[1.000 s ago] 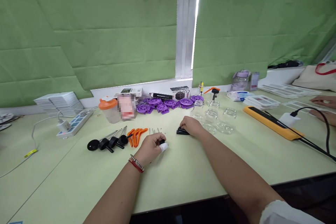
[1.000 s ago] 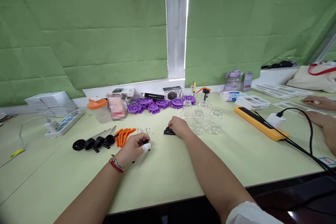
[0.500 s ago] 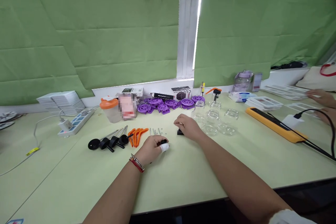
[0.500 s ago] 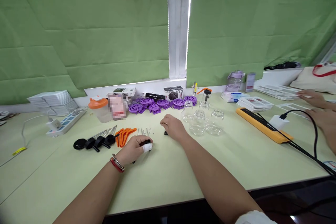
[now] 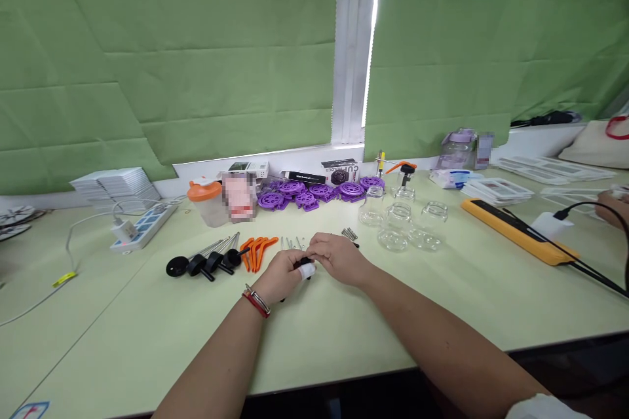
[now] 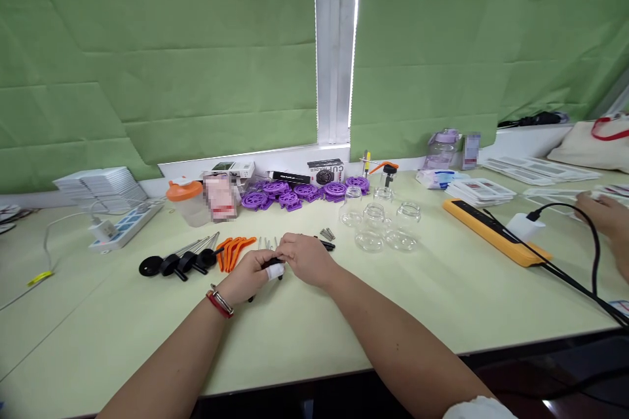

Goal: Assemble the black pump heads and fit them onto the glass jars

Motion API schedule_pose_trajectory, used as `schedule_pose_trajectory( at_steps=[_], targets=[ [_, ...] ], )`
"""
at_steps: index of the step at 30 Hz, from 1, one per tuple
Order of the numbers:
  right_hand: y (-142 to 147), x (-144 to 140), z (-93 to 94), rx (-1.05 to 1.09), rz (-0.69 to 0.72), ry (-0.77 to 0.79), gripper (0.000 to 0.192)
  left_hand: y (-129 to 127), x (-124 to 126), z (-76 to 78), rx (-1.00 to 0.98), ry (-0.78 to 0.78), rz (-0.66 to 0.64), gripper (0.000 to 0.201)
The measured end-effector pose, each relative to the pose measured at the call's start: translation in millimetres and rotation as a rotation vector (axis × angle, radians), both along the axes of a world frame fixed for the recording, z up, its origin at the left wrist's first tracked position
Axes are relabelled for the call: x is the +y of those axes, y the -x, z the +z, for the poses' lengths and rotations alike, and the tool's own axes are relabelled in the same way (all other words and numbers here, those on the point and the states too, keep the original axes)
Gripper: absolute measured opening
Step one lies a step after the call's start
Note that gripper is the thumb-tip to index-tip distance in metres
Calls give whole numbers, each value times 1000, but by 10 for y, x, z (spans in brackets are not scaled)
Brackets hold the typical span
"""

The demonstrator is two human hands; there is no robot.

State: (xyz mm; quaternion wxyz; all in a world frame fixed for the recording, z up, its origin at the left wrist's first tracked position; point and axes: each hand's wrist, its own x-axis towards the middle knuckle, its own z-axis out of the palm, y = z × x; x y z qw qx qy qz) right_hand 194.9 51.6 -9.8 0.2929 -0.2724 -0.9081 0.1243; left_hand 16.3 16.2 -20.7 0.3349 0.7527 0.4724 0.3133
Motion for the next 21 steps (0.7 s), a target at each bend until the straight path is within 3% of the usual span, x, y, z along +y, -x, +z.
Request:
schedule_pose_trajectory(
  at_steps=[7,9,11,13,15,21],
  targets=[
    [-39,54,-30,39,3,18,27,6,-4,10,25,5,14,20],
    [-111,171,-56,103,-95,42,26,6,-8,17,33,2,6,20],
    [-226,334,-96,150,-290,57,27,7,-11,23,37,7,-3,21],
    [-367,508,-149,105,-529,65,28,9,-13,26,42,14,2,21],
    [-500,653,-207,-15,-658,123,30,11,-14,25,46,18,9,22],
    [-633,802,-337,-156,-665,199,29,12,-12,16,43,31,16,23]
  ],
)
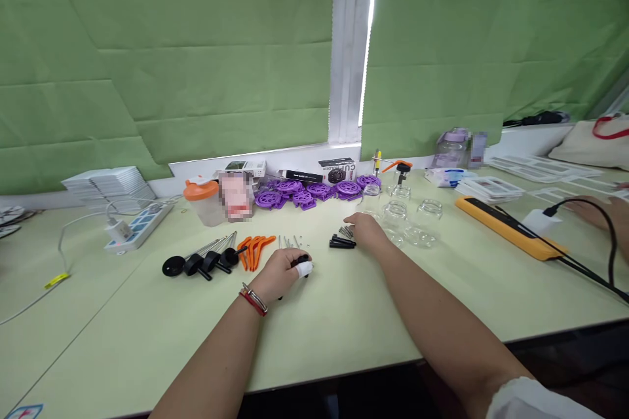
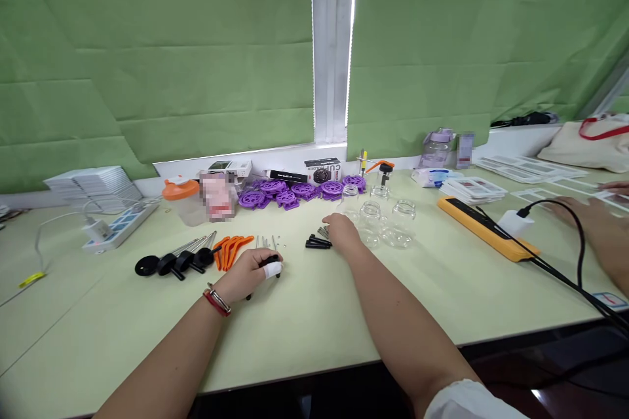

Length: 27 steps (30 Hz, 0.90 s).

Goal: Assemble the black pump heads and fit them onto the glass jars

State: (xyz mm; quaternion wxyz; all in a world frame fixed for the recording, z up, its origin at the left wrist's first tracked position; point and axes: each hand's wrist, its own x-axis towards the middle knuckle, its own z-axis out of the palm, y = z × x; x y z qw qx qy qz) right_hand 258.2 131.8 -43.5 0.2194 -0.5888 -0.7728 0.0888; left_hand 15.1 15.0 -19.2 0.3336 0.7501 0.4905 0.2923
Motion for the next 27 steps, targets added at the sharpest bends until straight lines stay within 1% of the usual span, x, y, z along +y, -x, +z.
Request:
schedule_pose_trajectory(
  at_steps=[4,12,18,27],
  targets=[
    [40,4,-25,-70,36,30,20,-1,0,-2,6,-9,-7,24],
    [64,-5,1,-192,30,68,19,4,10,-10,25,-10,-14,26],
    [96,-8,21,-241,-23,86,18,11,9,-12,29,-24,-10,24],
    [114,42,2,-228,-94,113,19,4,-9,11,1,6,-5,23]
  ],
)
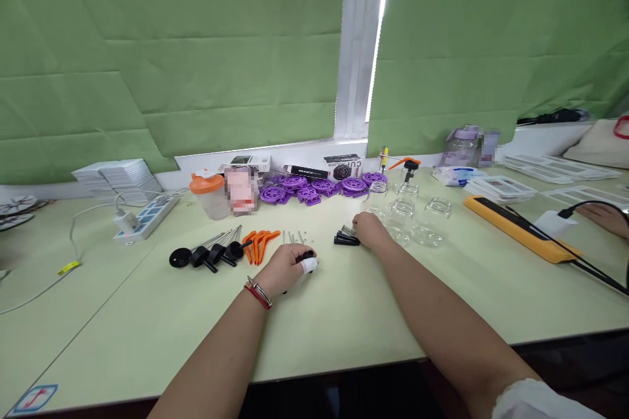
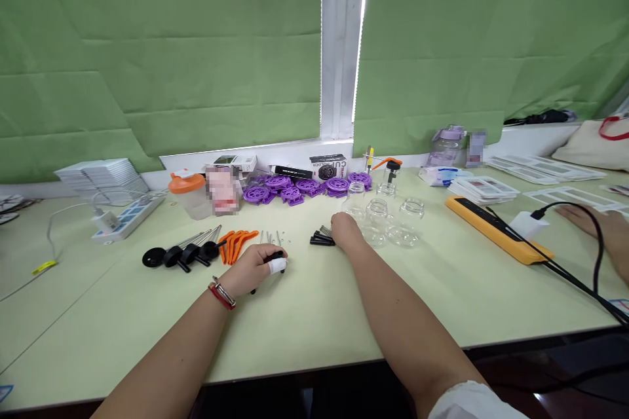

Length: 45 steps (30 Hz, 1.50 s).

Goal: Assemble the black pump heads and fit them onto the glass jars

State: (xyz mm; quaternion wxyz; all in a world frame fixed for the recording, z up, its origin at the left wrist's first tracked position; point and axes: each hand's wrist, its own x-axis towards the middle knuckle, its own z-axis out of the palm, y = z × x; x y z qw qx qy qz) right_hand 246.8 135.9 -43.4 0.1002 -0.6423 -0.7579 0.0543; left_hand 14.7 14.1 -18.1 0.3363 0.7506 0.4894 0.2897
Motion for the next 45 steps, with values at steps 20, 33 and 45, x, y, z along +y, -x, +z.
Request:
schedule_pose_trajectory(
  at_steps=[20,33,45],
  targets=[
    [7,-19,28,155,-51,-28,21,-2,3,-1,16,-14,-1,24],
    [-1,-78,144,356,-35,-133,49,10,8,-21,9,7,-7,26],
    [411,-660,311,1531,266,290,30,-23,-14,21,-16,-10,-8,26]
  ],
)
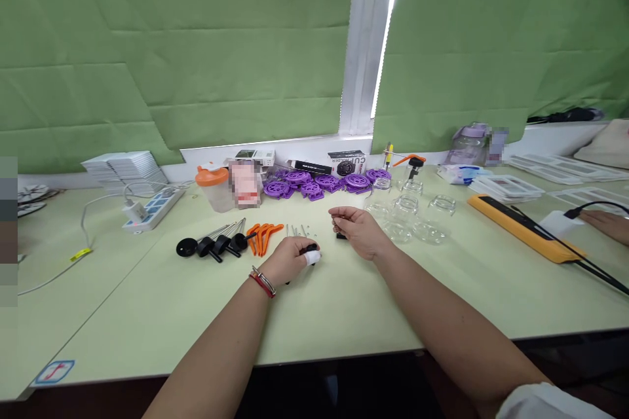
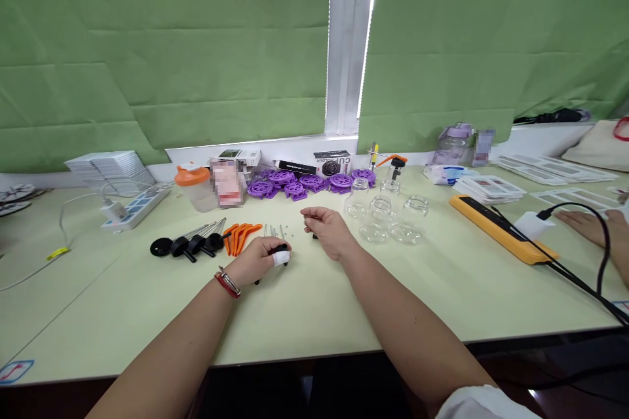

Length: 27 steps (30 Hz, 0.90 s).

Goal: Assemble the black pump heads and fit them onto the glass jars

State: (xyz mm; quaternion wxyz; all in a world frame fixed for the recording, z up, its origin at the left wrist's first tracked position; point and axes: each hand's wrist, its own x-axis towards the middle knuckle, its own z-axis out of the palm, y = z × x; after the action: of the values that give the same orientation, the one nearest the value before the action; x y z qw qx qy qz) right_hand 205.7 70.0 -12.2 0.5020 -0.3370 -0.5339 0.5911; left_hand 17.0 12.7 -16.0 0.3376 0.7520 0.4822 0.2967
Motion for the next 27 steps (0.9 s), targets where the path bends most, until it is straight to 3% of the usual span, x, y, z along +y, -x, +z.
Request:
schedule_pose_trajectory(
  at_steps=[4,8,17,24,27],
  targets=[
    [148,-194,15,-23,73,-115,27,10,12,-20,0,-13,-24,23],
    [242,-253,-62,-152,63,-386,16,23,30,-51,-4,-21,-48,20],
    [174,-265,-79,-447,84,-729,9,41,51,-91,-45,-1,-53,23],
    [70,-187,-64,-619,235,-815,18,76,67,-81,-53,34,-53,26],
    [28,-212,-46,-729,315,-799,40,104,91,-84,-64,48,-30,26]
  ],
)
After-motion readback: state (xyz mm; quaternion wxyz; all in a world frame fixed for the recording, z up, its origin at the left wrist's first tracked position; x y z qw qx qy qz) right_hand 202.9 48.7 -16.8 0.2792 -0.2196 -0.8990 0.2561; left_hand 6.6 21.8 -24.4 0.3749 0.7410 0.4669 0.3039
